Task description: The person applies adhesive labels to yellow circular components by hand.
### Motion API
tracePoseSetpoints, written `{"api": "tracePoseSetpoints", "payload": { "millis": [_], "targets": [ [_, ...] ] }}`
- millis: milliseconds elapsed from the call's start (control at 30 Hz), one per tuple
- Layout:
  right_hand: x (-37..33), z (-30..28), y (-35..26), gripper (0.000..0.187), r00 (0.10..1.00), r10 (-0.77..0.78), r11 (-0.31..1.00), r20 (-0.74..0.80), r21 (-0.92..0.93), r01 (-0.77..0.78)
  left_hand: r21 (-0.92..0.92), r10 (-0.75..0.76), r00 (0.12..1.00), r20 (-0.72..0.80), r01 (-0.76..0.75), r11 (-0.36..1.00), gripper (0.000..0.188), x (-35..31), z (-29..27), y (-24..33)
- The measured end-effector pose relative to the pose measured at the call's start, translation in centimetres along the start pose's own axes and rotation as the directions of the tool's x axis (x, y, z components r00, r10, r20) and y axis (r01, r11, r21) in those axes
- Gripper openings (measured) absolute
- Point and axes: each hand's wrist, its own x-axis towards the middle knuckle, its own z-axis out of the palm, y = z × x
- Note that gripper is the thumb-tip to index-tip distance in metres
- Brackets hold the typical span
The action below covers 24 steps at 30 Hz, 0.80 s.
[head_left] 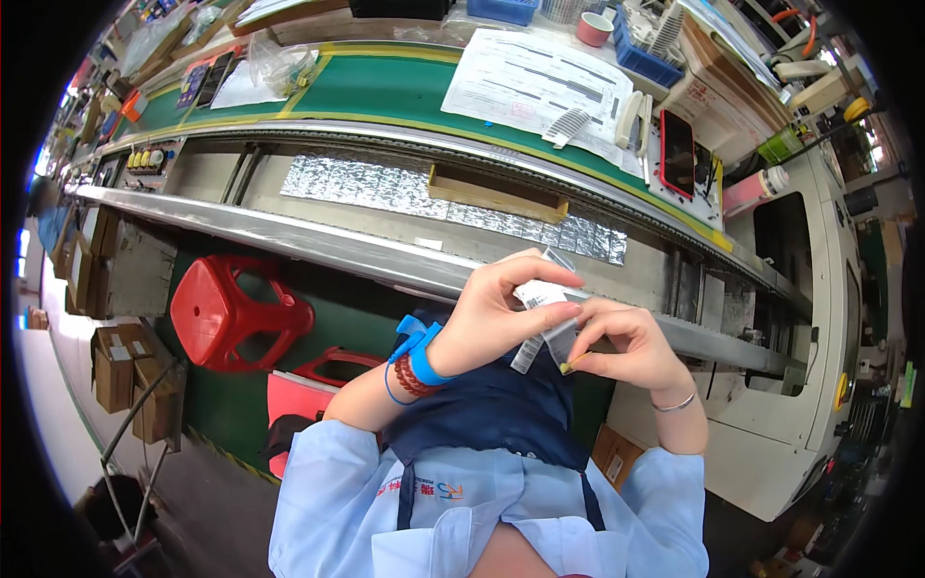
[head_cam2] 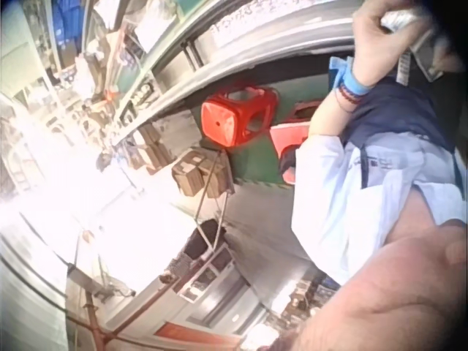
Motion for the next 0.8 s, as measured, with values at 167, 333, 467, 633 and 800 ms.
{"api": "tracePoseSetpoints", "payload": {
  "millis": [167, 333, 467, 633, 800],
  "targets": [
    [0.5, 1.6, 0.0, 0.011, 0.966, -0.062, 0.992, -0.251, 0.095, 0.089, 0.064, 0.152, 0.974, -0.165, -0.143, 0.988, 0.027, -0.6, -1.8, -0.4],
    [1.3, 3.3, 0.4, 0.013, 0.94, -0.164, 0.986, -0.298, -0.087, 0.145, 0.091, 0.244, 0.935, -0.259, -0.228, 0.969, 0.012, -3.0, -0.1, -1.6],
    [1.3, 3.5, 0.0, 0.014, 0.959, -0.162, 0.968, -0.231, -0.227, 0.109, -0.026, 0.096, 0.91, -0.403, -0.116, 0.993, 0.008, -3.1, 0.1, -0.9],
    [1.6, 1.4, -1.5, 0.011, 0.85, -0.254, 0.964, -0.462, -0.193, 0.184, 0.17, 0.157, 0.94, -0.304, -0.109, 0.979, 0.009, -3.1, -0.4, -0.4],
    [2.7, 0.9, -1.1, 0.009, 0.881, -0.154, 0.979, -0.447, -0.193, 0.073, 0.392, 0.305, 0.949, -0.075, -0.254, 0.884, 0.011, -2.8, -0.2, 0.7]
  ]
}}
